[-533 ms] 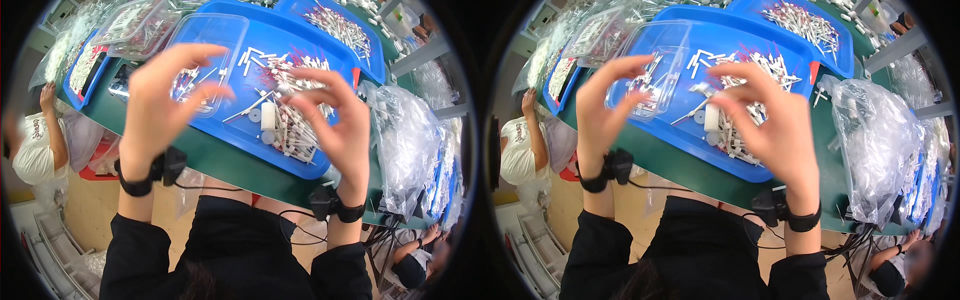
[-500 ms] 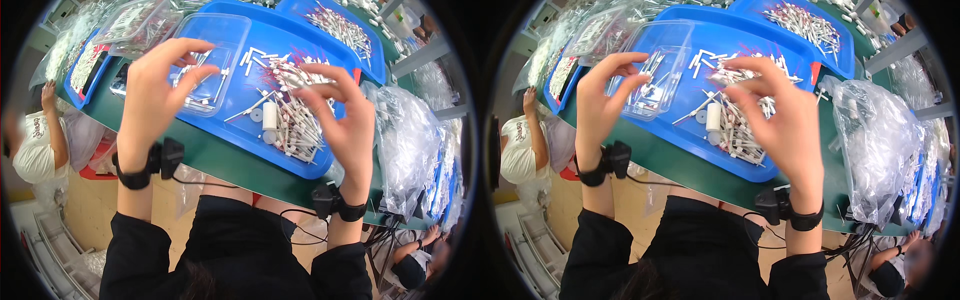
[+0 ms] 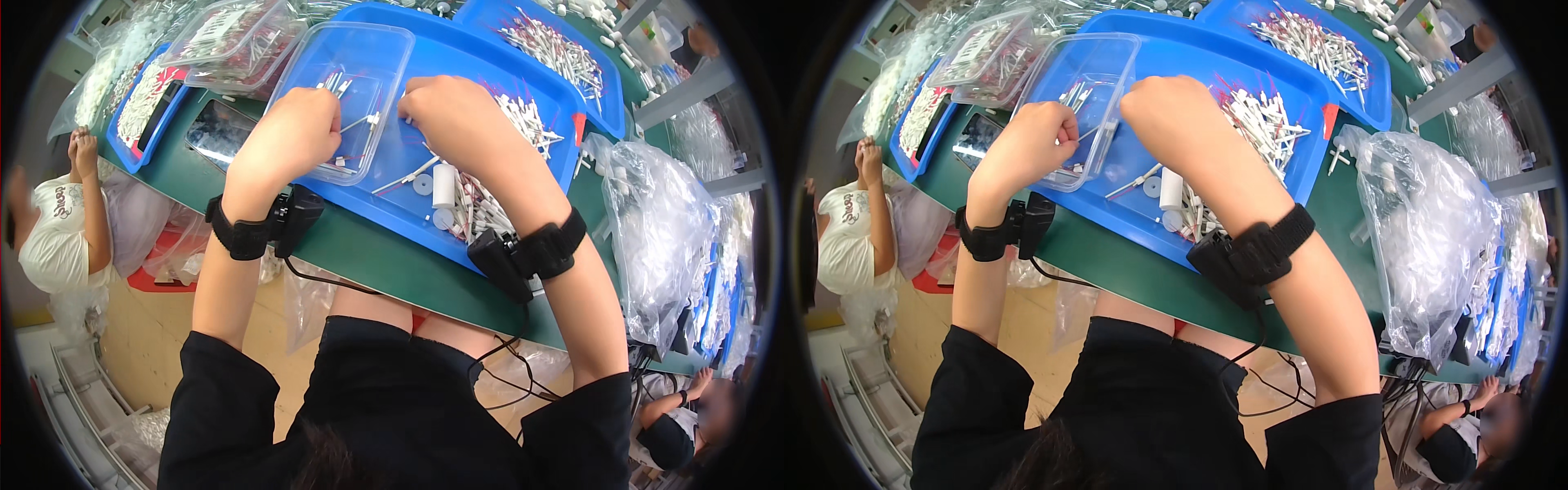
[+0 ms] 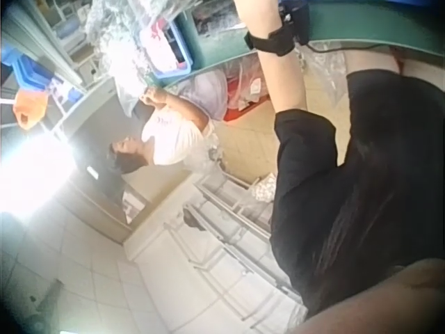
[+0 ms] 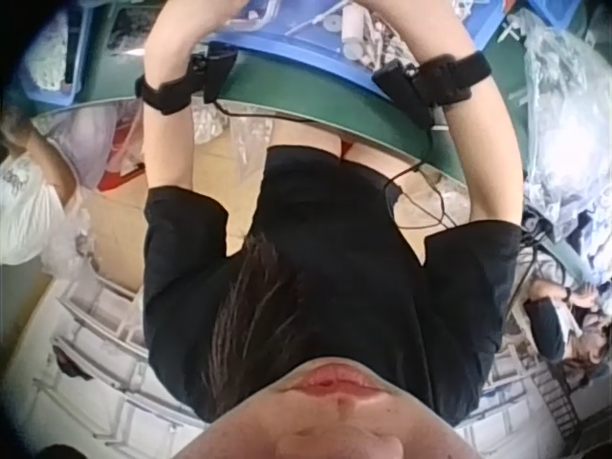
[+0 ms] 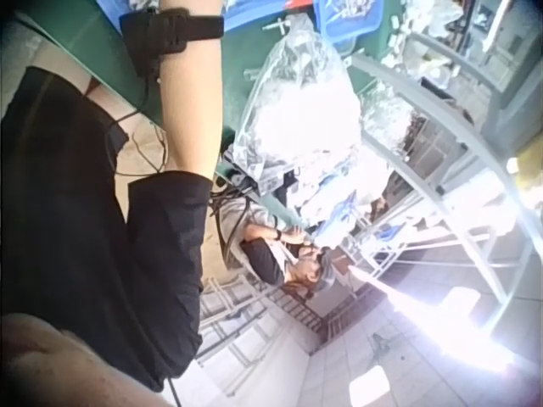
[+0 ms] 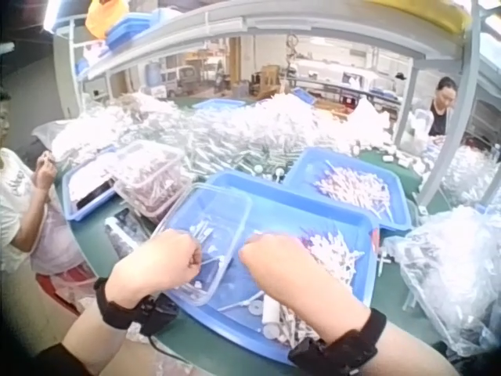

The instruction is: The person is manually assembling small white electronic or mechanical components, likely connecting wires or inserting parts into housings.

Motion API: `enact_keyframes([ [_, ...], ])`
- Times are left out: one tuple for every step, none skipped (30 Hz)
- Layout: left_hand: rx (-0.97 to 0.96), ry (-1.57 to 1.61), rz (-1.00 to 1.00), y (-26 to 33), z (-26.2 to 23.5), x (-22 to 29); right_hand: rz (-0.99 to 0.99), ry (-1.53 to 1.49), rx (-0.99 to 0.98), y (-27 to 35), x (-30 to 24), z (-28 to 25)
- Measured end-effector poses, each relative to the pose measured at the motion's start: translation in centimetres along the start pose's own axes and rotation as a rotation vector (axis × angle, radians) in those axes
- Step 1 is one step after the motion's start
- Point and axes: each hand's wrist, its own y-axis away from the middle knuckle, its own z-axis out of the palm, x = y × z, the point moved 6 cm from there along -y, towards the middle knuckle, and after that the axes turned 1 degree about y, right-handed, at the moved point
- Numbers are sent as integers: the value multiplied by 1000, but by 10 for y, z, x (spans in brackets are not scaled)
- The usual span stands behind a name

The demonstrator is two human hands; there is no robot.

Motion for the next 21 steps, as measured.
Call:
enact_keyframes([
  [70,-30,102,1,-1,1,-94,75,34,-3,-6,-1],
  [138,-55,205,4,-4,8,-185,150,62,-4,-12,-2],
  [139,-53,205,6,-5,9,-185,151,61,-7,-12,0],
  [190,35,187,8,-12,10,-244,204,140,-9,-15,1],
  [242,125,171,10,-19,11,-300,260,220,-9,-19,-1],
  [244,128,175,12,-22,15,-298,264,219,-7,-17,-1],
  [338,210,179,16,-31,19,-260,229,226,-5,-12,-3],
  [434,288,177,22,-39,21,-226,189,239,-5,-8,-6],
  [512,336,239,27,-46,29,-228,195,241,-3,-9,-15],
  [518,337,243,31,-49,35,-95,-15,302,3,2,-33],
  [527,403,268,37,-53,42,36,-230,360,11,10,-49],
  [538,470,289,42,-55,46,36,-380,500,23,11,-67],
  [611,522,313,47,-56,49,81,-613,507,32,14,-78],
  [614,515,305,53,-54,52,170,-774,479,41,10,-86],
  [635,485,315,58,-56,60,188,-850,457,52,7,-91],
  [655,456,325,61,-57,67,206,-926,434,61,5,-93],
  [670,426,382,63,-56,76,211,-920,436,71,1,-92],
  [671,423,381,64,-53,79,220,-1003,424,77,-3,-86],
  [661,456,415,65,-50,84,229,-1086,409,82,-5,-79],
  [648,489,450,66,-48,89,228,-1088,409,87,-4,-75],
  [643,494,477,66,-46,92,229,-1092,456,94,1,-73],
])
